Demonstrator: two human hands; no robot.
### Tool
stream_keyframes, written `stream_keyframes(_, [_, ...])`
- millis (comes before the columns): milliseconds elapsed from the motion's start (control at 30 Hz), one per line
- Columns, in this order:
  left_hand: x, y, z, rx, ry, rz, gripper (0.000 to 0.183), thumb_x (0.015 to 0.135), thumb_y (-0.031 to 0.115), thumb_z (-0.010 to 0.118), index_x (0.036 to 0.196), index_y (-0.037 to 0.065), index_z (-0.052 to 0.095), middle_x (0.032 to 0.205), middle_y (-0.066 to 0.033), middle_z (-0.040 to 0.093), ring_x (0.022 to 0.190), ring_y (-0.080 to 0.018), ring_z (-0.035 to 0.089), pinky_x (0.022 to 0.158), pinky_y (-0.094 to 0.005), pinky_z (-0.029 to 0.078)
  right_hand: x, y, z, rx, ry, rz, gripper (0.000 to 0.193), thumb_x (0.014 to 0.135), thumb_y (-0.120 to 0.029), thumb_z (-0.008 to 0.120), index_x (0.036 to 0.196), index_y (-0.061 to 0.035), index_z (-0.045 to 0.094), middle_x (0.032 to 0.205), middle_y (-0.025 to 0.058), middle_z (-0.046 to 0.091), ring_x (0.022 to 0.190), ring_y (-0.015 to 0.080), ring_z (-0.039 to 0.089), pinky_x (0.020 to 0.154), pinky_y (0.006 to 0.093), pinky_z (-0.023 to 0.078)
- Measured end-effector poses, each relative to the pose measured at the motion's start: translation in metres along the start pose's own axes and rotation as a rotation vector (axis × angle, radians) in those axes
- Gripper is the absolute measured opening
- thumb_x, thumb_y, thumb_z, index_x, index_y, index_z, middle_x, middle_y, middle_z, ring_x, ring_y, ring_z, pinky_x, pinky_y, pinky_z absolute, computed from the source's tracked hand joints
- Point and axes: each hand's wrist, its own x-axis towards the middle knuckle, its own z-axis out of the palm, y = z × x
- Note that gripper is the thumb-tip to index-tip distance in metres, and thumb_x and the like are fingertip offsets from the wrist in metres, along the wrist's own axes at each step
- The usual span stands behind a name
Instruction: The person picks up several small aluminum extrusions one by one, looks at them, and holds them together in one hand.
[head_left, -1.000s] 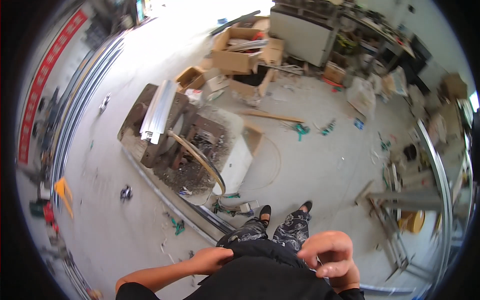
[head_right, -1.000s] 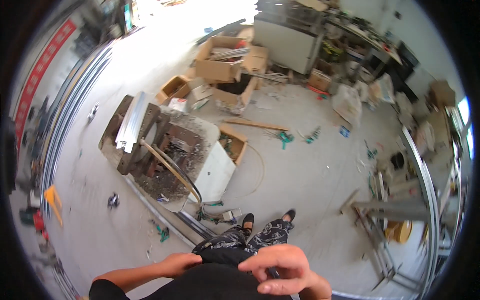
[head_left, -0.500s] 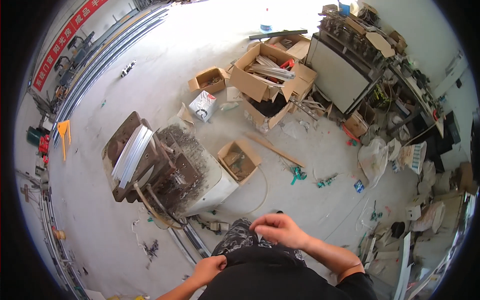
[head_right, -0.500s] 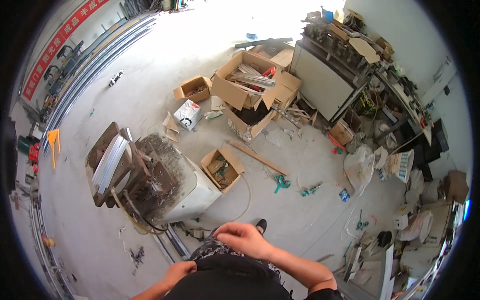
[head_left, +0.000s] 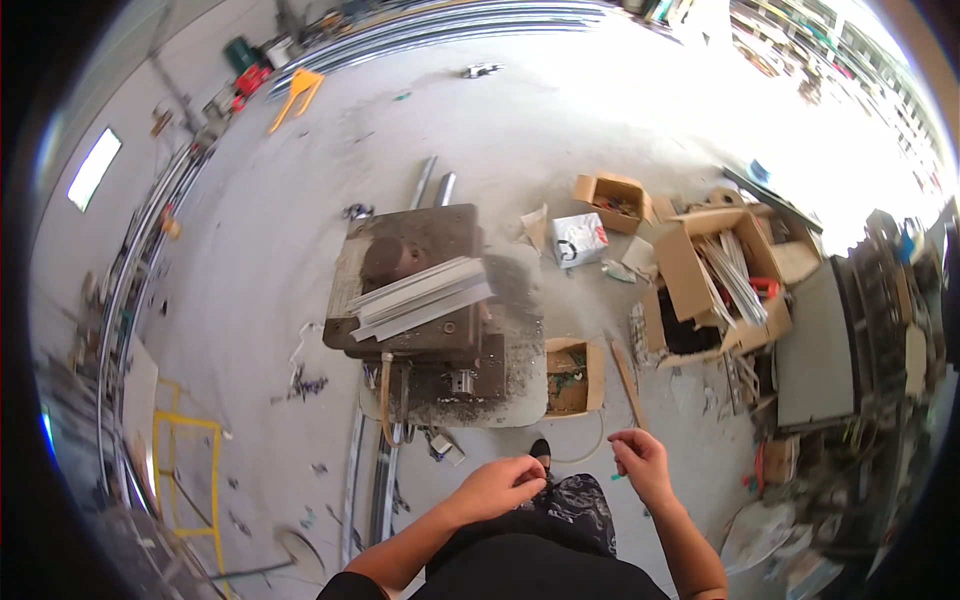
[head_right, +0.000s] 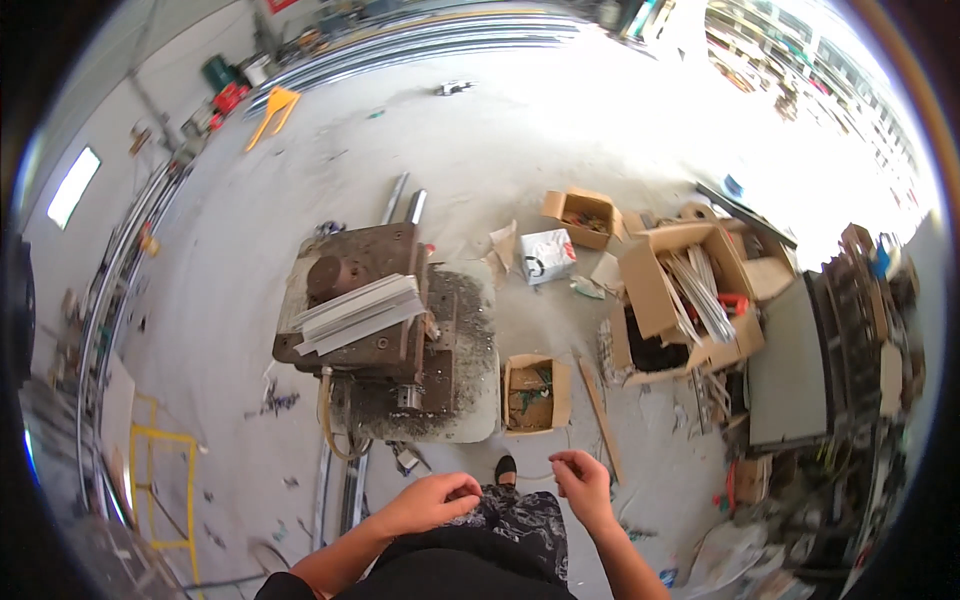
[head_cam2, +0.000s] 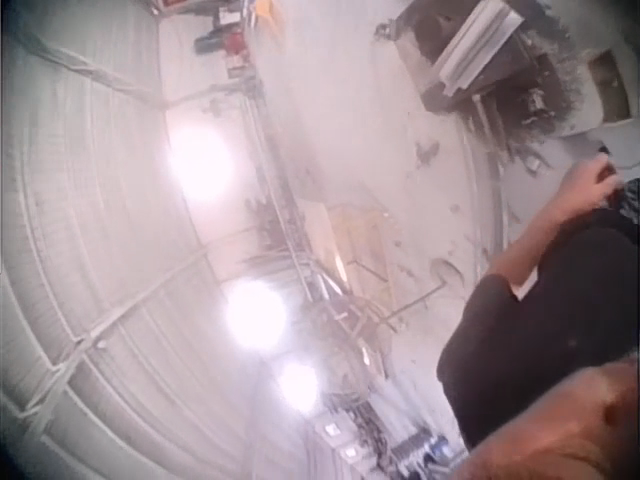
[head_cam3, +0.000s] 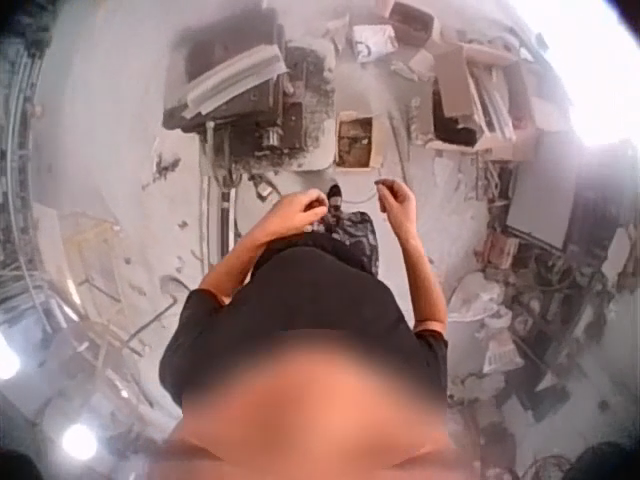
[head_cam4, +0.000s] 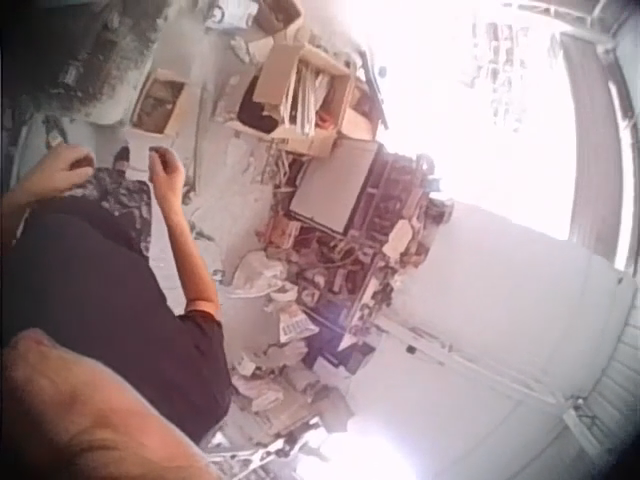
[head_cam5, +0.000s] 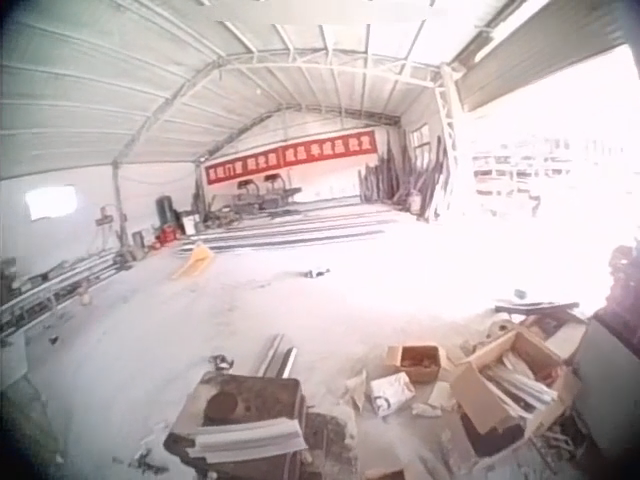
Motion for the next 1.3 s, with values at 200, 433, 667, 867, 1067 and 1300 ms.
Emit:
stream_keyframes(200, [-0.011, 0.003, 0.018, 0.164, 0.131, -0.047, 0.028, 0.084, 0.029, 0.055, 0.098, 0.005, 0.056, 0.087, -0.0108, 0.061, 0.082, -0.0245, 0.059, 0.073, -0.033, 0.045, 0.069, -0.119, 0.062, -0.64, -0.225, -0.822, 0.015, 0.075, -0.006, 0.062, 0.09, -0.0043, 0.061, 0.079, 0.0086, 0.059, 0.07, 0.0236, 0.056, 0.061, 0.0314, 0.046])
stream_keyframes(433, [-0.033, 0.006, 0.049, 0.133, 0.378, -0.19, 0.027, 0.084, 0.027, 0.054, 0.097, 0.004, 0.056, 0.088, -0.0109, 0.061, 0.084, -0.0261, 0.059, 0.073, -0.0352, 0.045, 0.134, -0.205, 0.163, -0.83, -0.395, -1.397, 0.041, 0.07, -0.017, 0.067, 0.107, -0.0048, 0.053, 0.103, 0.0076, 0.057, 0.099, 0.0268, 0.051, 0.087, 0.0383, 0.039])
stream_keyframes(667, [-0.07, -0.013, 0.048, 0.025, 0.553, -0.1, 0.022, 0.083, 0.022, 0.056, 0.095, 0.003, 0.057, 0.086, -0.0103, 0.061, 0.079, -0.0253, 0.06, 0.068, -0.034, 0.046, 0.151, -0.218, 0.204, -1.314, -0.606, -1.181, 0.041, 0.069, -0.026, 0.069, 0.099, -0.0042, 0.051, 0.095, 0.0123, 0.055, 0.096, 0.03, 0.051, 0.083, 0.0398, 0.04])
stream_keyframes(867, [-0.106, -0.058, 0.008, 0.097, 0.599, -0.027, 0.021, 0.084, 0.021, 0.056, 0.094, 0.003, 0.058, 0.083, -0.011, 0.061, 0.077, -0.0262, 0.059, 0.068, -0.0334, 0.046, 0.136, -0.235, 0.217, -1.532, -0.709, -0.882, 0.033, 0.063, -0.021, 0.068, 0.084, -0.0028, 0.051, 0.084, 0.0142, 0.058, 0.084, 0.0322, 0.056, 0.075, 0.0405, 0.045])
stream_keyframes(1067, [-0.167, -0.111, -0.068, -0.182, 0.532, -0.017, 0.021, 0.084, 0.02, 0.058, 0.096, 0.003, 0.059, 0.082, -0.0085, 0.062, 0.079, -0.0175, 0.06, 0.071, -0.0299, 0.046, 0.056, -0.219, 0.225, -1.343, -0.3, -0.785, 0.038, 0.061, -0.018, 0.07, 0.089, -0.0003, 0.051, 0.08, 0.0156, 0.056, 0.076, 0.0319, 0.056, 0.065, 0.0396, 0.044])
stream_keyframes(1300, [-0.168, -0.142, -0.108, -0.893, 0.233, 0.299, 0.057, 0.078, 0.019, 0.067, 0.123, 0.0, 0.038, 0.116, -0.0121, 0.053, 0.108, -0.0198, 0.051, 0.095, -0.0324, 0.037, -0.068, -0.102, 0.29, -0.332, -0.642, 0.213, 0.037, 0.068, -0.007, 0.074, 0.097, 0.0007, 0.054, 0.083, 0.0032, 0.06, 0.074, 0.008, 0.056, 0.064, 0.0219, 0.047])
